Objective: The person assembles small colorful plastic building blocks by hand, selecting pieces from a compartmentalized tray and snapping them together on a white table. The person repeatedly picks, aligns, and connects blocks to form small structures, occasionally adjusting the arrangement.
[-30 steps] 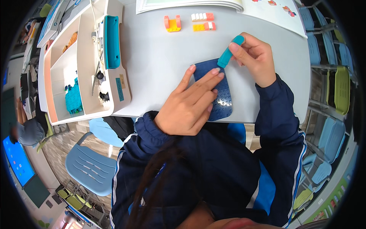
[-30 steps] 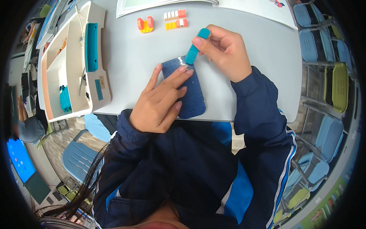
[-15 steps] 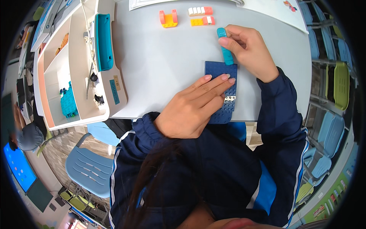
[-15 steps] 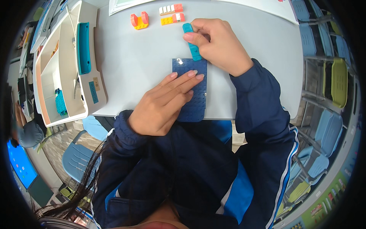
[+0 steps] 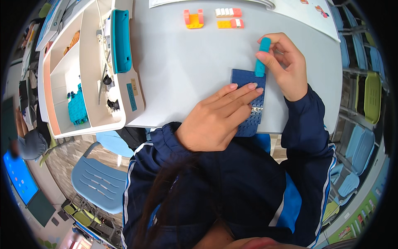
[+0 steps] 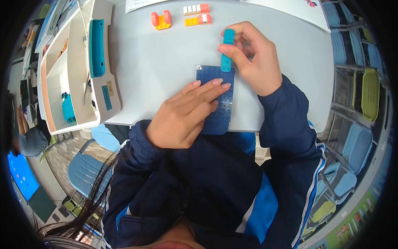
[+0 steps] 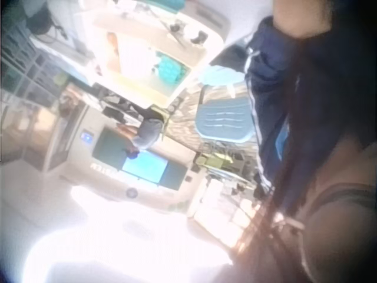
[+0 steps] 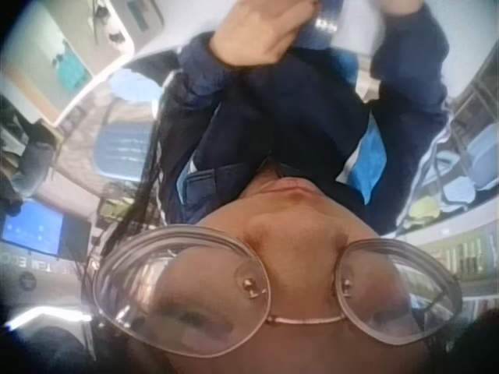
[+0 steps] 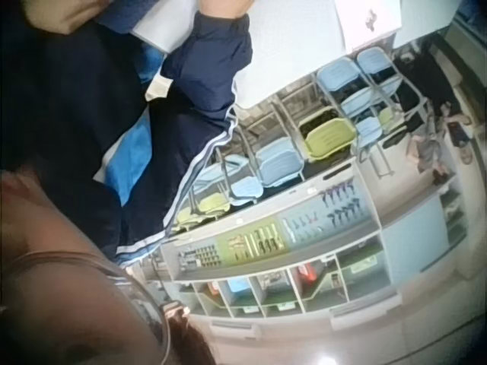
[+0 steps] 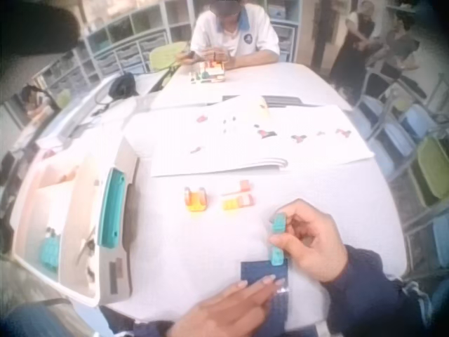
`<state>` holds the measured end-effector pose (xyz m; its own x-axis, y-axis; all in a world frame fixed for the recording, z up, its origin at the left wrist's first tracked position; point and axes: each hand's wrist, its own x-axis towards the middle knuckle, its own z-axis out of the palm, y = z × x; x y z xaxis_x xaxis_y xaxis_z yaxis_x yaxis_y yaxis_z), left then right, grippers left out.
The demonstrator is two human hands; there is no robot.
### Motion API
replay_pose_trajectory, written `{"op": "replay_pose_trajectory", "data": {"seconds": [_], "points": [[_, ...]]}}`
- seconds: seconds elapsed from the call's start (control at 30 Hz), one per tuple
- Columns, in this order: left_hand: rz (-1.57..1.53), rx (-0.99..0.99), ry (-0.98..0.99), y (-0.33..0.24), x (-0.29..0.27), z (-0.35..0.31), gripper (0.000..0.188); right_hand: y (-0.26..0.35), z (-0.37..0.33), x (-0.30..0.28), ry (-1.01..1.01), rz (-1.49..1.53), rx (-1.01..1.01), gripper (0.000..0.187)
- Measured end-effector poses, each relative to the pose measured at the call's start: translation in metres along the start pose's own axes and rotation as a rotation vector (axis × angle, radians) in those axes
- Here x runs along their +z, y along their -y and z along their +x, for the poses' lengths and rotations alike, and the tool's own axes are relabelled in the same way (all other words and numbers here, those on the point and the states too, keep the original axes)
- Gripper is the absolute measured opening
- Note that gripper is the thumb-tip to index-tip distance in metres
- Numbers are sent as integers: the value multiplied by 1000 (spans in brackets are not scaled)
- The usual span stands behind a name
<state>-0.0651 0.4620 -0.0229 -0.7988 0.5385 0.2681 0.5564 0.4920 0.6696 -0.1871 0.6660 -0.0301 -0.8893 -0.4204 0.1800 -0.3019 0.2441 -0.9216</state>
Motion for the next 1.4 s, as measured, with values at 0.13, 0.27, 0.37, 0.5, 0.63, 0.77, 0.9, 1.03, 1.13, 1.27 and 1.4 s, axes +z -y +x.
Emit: {"op": "replay_pose_trajectory", "data": {"seconds": [0.13,0.27,0.37,0.5,0.63,0.77,0.9,1.03,1.13,1.27,1.4], "points": [[3,5,-7,0,1,0,35,0,2,0,11,-6,67,20],[-52,22,26,-1,1,-1,33,-15,14,-4,1,-188,-34,18],[-101,51,67,-3,0,-2,34,-20,20,-7,45,-203,-19,17],[-59,17,29,-1,4,-2,37,-12,26,-16,153,-14,181,15],[-41,-3,33,-3,2,1,36,-5,19,-10,-24,131,194,15],[-43,-13,26,-5,0,2,36,0,20,-13,-252,238,-76,12],[-38,-36,3,-6,-1,0,35,7,17,-30,-254,46,-331,18],[-53,-84,-52,-5,-1,0,32,28,3,-43,112,-476,-311,24],[-9,-140,-100,-5,-2,-4,26,24,0,-34,266,-478,-420,24],[-2,-225,-162,-10,-11,-8,26,4,-1,-36,288,-426,-245,22],[119,-331,-225,-10,-18,-15,39,11,-1,-31,249,-391,-174,19]]}}
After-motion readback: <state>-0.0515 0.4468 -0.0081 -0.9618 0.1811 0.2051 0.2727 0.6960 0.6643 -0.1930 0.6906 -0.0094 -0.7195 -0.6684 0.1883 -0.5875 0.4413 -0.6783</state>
